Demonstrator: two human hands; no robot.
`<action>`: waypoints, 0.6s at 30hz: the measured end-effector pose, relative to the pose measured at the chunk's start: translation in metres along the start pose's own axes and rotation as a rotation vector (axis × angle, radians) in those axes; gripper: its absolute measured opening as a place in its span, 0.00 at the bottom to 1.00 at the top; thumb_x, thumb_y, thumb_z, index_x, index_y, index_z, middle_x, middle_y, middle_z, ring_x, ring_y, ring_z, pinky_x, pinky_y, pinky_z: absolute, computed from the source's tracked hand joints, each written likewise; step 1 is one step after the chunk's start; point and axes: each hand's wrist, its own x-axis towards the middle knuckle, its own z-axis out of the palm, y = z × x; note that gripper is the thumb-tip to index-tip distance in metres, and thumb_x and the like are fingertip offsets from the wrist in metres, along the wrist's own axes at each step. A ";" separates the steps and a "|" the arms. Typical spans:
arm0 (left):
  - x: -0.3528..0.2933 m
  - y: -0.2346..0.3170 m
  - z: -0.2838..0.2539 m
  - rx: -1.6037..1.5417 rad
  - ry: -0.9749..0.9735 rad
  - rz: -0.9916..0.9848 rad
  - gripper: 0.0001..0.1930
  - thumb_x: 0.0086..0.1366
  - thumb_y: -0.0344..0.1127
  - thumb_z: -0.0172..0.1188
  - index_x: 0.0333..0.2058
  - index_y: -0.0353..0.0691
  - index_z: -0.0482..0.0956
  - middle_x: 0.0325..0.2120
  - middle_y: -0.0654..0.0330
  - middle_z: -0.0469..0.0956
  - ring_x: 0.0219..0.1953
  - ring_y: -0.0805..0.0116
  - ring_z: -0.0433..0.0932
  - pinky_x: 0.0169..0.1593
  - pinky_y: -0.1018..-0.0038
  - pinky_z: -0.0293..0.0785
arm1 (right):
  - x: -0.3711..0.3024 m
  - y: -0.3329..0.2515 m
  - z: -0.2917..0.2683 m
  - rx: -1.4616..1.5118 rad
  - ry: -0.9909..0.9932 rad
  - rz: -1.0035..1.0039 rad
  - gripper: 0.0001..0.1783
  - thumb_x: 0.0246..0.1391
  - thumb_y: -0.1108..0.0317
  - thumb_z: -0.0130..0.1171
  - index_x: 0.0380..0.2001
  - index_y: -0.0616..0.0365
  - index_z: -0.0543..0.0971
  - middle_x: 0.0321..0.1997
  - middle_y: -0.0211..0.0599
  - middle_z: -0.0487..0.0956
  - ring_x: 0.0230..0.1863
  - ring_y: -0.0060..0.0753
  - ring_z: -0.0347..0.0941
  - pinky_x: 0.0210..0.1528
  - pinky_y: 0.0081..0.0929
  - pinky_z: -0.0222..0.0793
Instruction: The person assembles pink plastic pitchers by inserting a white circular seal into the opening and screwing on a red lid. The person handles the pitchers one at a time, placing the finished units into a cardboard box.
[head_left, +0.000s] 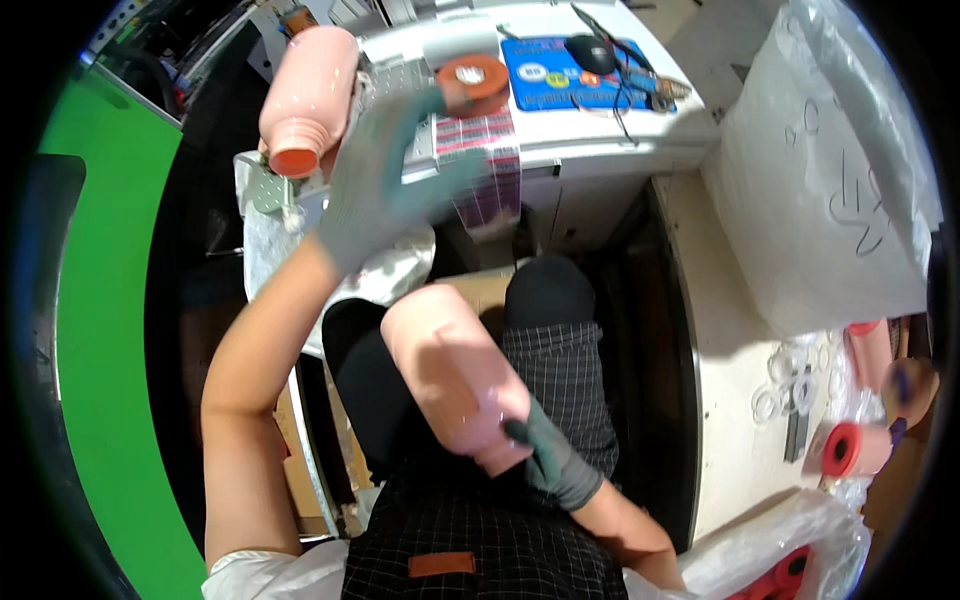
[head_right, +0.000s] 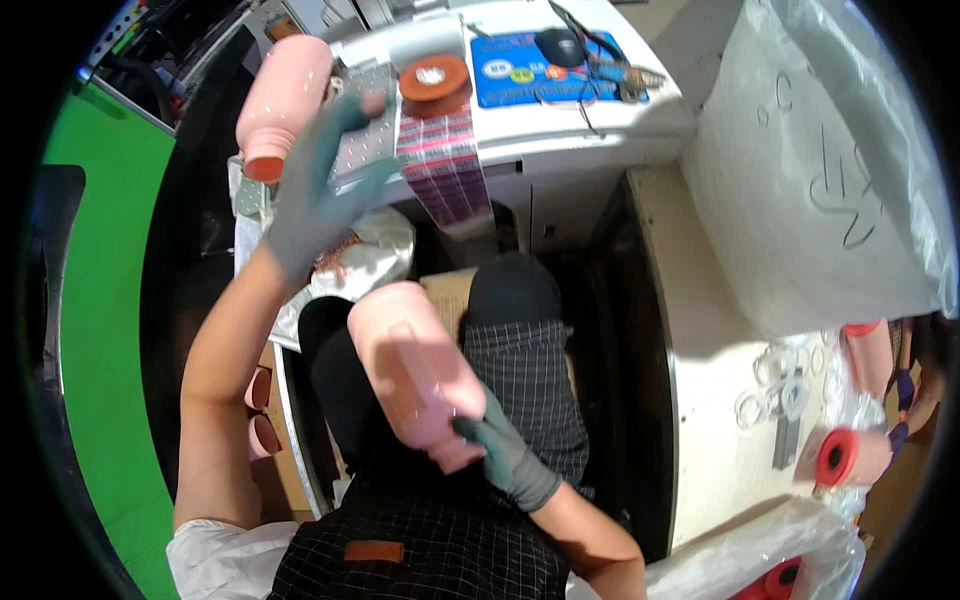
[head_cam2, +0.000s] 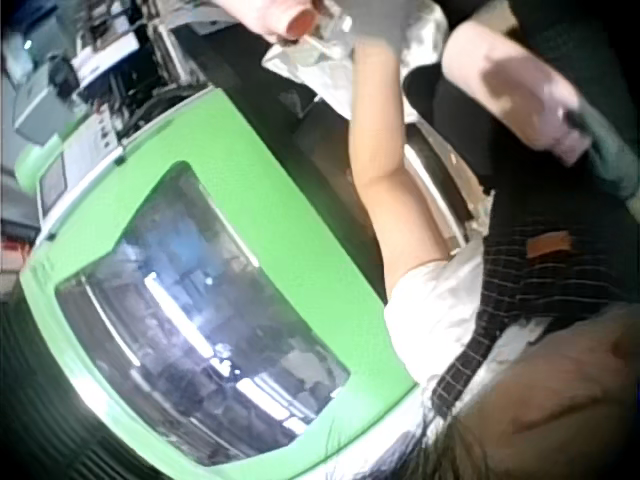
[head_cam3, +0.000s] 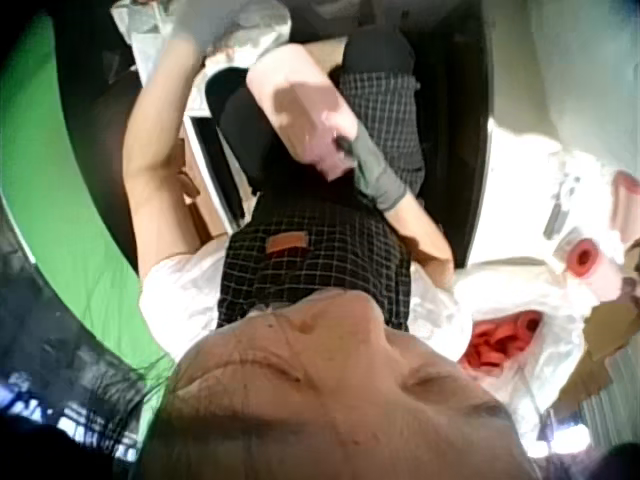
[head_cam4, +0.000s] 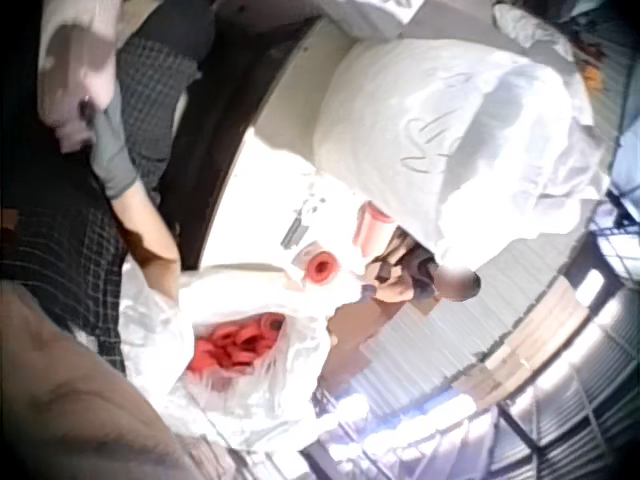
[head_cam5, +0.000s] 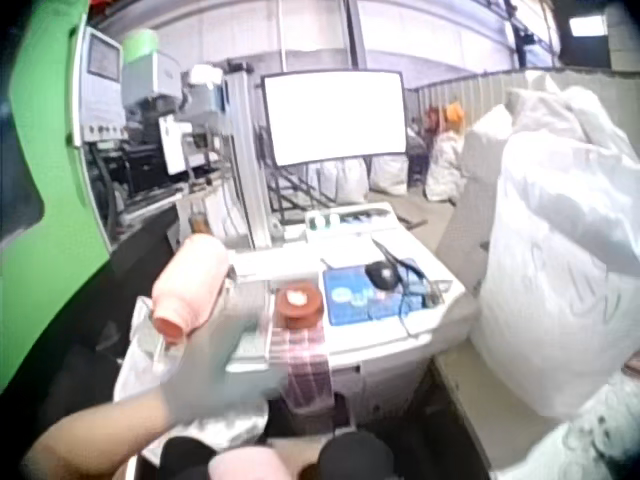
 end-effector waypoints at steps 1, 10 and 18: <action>-0.043 0.023 -0.023 -0.152 -0.228 0.031 0.36 0.55 0.51 0.76 0.57 0.37 0.78 0.51 0.48 0.80 0.52 0.45 0.79 0.58 0.53 0.73 | -0.004 -0.011 0.009 0.089 0.001 0.061 0.38 0.66 0.63 0.60 0.73 0.63 0.60 0.69 0.47 0.72 0.64 0.40 0.74 0.67 0.35 0.73; -0.194 0.114 0.018 -0.127 -0.260 0.141 0.36 0.51 0.45 0.78 0.59 0.45 0.75 0.53 0.53 0.79 0.52 0.52 0.82 0.56 0.53 0.78 | 0.006 0.001 -0.034 -1.012 0.124 -0.369 0.17 0.64 0.70 0.62 0.55 0.61 0.78 0.52 0.43 0.82 0.53 0.38 0.81 0.53 0.30 0.78; -0.177 0.135 0.018 -0.261 -0.407 -0.066 0.53 0.46 0.53 0.78 0.67 0.32 0.66 0.34 0.59 0.81 0.34 0.58 0.80 0.44 0.61 0.74 | -0.071 -0.081 0.092 -1.864 0.118 -0.781 0.10 0.58 0.66 0.64 0.40 0.59 0.83 0.42 0.51 0.85 0.29 0.44 0.82 0.34 0.36 0.79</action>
